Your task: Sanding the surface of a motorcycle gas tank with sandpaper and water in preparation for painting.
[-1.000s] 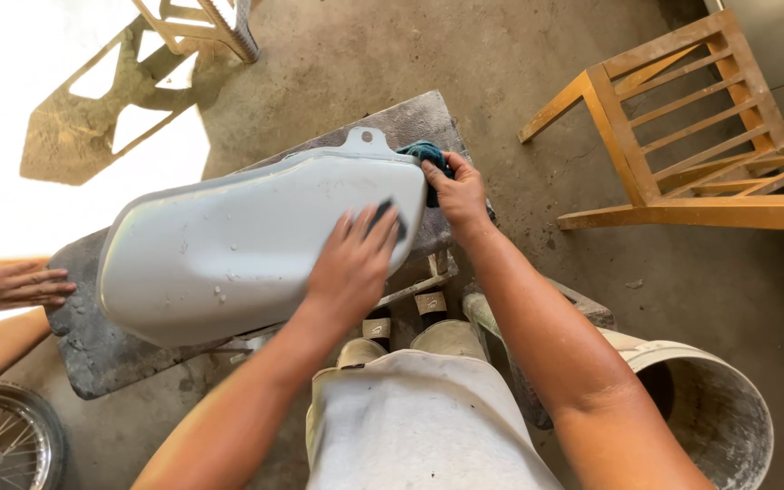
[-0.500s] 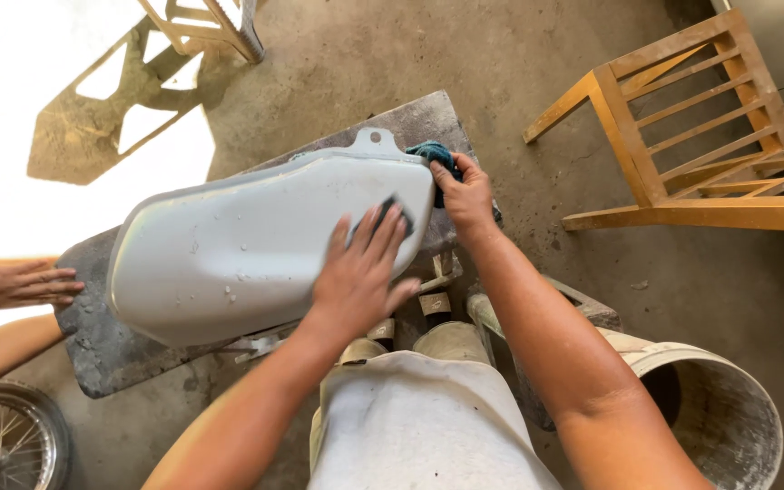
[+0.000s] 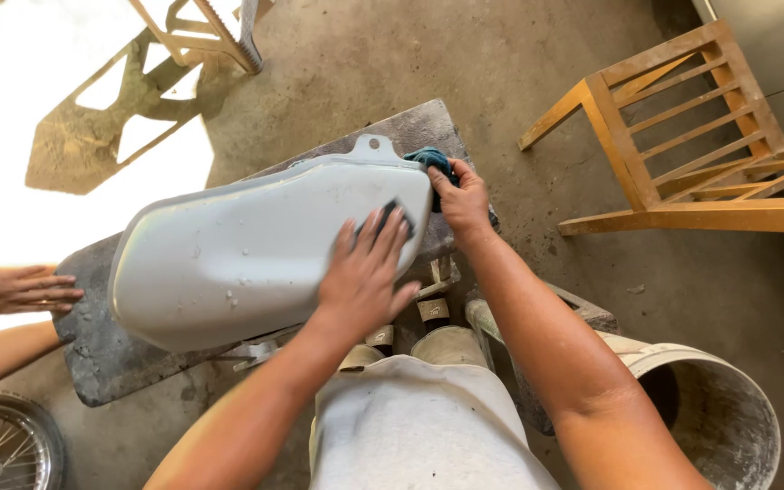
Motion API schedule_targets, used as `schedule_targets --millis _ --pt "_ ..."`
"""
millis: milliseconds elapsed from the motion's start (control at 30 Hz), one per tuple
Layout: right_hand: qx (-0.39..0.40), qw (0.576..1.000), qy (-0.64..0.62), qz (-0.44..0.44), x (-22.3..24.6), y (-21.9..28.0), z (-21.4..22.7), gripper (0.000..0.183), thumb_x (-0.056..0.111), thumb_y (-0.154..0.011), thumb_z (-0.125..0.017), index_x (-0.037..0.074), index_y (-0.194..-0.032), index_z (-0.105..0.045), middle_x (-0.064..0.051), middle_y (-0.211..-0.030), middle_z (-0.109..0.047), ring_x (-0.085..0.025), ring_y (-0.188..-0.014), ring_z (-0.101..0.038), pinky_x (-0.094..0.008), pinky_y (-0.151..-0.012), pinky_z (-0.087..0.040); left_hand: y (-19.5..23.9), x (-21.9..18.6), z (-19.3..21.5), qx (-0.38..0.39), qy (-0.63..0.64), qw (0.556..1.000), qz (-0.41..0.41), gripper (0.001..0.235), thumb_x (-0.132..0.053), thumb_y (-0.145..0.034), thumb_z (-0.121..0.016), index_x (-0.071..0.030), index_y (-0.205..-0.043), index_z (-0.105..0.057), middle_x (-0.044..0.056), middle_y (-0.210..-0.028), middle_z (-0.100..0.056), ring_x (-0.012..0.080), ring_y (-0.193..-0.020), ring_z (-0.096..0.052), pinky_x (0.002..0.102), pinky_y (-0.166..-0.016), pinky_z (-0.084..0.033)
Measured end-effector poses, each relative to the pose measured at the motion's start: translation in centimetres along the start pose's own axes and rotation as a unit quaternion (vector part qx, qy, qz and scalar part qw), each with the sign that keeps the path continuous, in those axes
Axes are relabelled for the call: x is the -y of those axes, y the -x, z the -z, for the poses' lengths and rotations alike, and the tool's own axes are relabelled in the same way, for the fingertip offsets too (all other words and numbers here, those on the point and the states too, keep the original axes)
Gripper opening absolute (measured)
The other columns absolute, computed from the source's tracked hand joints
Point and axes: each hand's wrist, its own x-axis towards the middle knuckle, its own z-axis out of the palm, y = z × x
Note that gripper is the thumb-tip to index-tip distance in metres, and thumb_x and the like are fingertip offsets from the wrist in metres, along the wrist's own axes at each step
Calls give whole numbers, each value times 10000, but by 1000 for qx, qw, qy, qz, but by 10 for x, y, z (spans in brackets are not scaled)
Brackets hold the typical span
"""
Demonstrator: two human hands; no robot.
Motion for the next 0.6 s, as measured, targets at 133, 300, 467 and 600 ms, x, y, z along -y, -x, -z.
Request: schedule_targets --millis 133,300,467,600 --pt "-10 1000 18 -5 5 2 1 132 163 -967 -725 89 -1076 -715 64 -918 -705 -25 -790 -606 -209 -686 -508 54 -2 -8 -7 4 1000 7 940 -672 -844 -543 -44 -1531 -405 127 -1647 -306 305 -1530 -237 577 -1210 -115" --pt "4 1000 7 3 -6 -8 3 130 168 -982 -732 79 -1075 -713 54 -896 -694 -31 -777 -591 -217 -678 -503 -36 -11 -13 -3 2 1000 7 949 -667 -858 -553 -44 -1556 -389 116 -1654 -303 288 -1530 -230 557 -1224 -87" --pt "1 1000 18 5 -15 -10 4 142 170 -968 -748 74 -1067 -716 41 -874 -689 -38 -753 -587 -227 -652 -508 -24 -14 -14 14 -9 1000 10 956 -673 -880 -562 -20 -1552 -375 141 -1656 -286 313 -1529 -224 554 -1224 -75" --pt "-5 1000 21 -11 5 3 2 147 186 -970 -731 92 -1082 -718 53 -915 -706 -28 -784 -604 -208 -685 -511 31 -11 -6 27 -6 1000 -12 952 -665 -848 -573 -36 -1538 -392 124 -1655 -293 304 -1534 -226 573 -1213 -93"
